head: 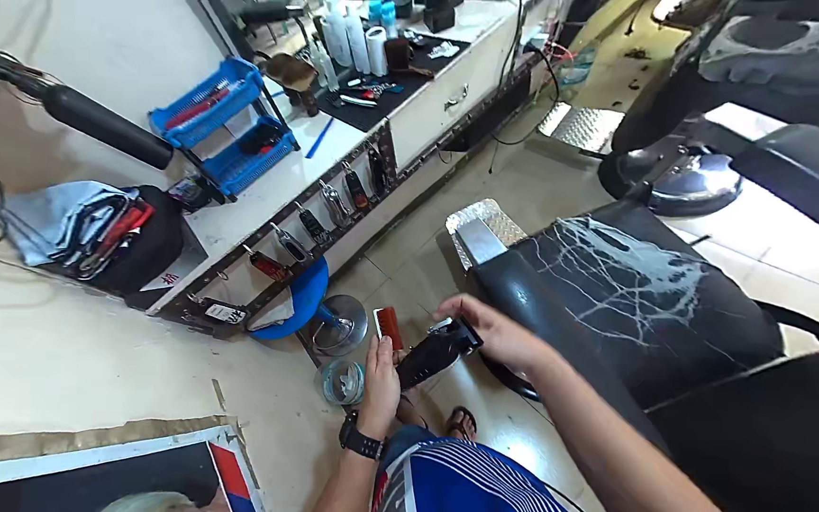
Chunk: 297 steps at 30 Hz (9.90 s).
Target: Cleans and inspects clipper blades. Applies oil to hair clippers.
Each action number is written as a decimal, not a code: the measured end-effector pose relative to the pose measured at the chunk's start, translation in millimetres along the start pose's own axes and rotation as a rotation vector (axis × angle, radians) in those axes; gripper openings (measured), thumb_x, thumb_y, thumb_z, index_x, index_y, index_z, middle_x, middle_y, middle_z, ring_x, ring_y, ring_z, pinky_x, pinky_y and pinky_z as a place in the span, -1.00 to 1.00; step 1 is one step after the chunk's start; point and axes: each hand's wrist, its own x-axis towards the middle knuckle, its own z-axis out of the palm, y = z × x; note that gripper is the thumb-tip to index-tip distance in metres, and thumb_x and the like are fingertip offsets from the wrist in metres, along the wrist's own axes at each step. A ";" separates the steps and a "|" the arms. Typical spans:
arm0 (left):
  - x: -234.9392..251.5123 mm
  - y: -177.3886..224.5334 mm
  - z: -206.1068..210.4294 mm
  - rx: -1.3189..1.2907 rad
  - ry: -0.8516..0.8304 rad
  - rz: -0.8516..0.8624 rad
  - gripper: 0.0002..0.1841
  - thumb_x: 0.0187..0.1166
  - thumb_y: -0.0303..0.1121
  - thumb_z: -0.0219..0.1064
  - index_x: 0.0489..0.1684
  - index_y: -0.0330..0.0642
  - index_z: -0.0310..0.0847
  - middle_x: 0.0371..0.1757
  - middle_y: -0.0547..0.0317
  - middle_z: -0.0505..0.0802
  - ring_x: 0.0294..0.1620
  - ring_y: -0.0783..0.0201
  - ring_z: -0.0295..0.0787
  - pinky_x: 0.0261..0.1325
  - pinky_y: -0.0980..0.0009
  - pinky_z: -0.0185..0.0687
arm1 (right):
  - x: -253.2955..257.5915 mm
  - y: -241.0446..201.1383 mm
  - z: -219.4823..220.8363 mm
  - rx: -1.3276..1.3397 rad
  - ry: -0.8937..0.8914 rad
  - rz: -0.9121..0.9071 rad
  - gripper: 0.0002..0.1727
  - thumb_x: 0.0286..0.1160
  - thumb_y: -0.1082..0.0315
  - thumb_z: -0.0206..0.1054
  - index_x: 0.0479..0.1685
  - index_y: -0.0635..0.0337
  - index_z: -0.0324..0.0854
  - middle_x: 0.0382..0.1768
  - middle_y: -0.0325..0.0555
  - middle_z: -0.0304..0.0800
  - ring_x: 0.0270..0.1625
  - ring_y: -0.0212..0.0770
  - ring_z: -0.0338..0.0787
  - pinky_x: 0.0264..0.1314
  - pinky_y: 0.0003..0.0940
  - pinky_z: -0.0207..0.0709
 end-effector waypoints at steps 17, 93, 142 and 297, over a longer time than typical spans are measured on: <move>1.6 24.2 13.1 0.399 -0.201 0.434 -0.63 0.52 -0.31 0.51 0.24 -0.26 0.77 0.10 0.05 0.82 0.01 0.26 0.83 0.07 0.35 0.85 | 1.2 13.7 41.3 0.712 0.395 0.158 -0.03 0.72 -0.36 -0.68 0.30 0.20 0.48 -0.30 -0.04 0.82 -0.40 -0.18 0.82 -0.43 -0.30 0.75; 90.9 85.8 21.9 1.302 -0.508 0.785 -0.76 0.55 -0.33 0.49 0.12 -0.09 0.81 0.04 0.05 0.79 0.09 0.10 0.78 0.18 0.14 0.77 | 1.0 18.3 14.1 0.471 -0.032 0.460 -0.68 0.49 0.23 0.20 0.14 0.16 0.45 -0.39 -0.11 0.76 -0.55 -0.31 0.75 -0.58 -0.49 0.65; 36.5 19.9 -24.7 0.597 -0.033 0.335 -0.67 0.49 -0.22 0.55 0.14 -0.13 0.82 0.07 0.11 0.83 0.01 0.35 0.84 0.13 0.42 0.83 | -11.7 24.6 30.9 0.547 0.237 0.170 -0.58 0.77 0.12 0.08 0.32 0.29 0.43 -0.22 0.06 0.81 -0.39 -0.16 0.85 -0.38 -0.36 0.79; 58.6 31.8 19.7 0.809 -0.115 0.637 -0.74 0.54 -0.27 0.50 0.09 -0.17 0.83 -0.01 0.10 0.84 -0.12 0.33 0.84 0.02 0.32 0.85 | -21.5 63.3 11.2 1.452 -0.144 -0.034 -0.24 0.58 -0.24 0.18 0.57 0.17 0.45 0.70 0.20 0.37 -0.51 -0.41 0.71 -0.61 -0.64 0.48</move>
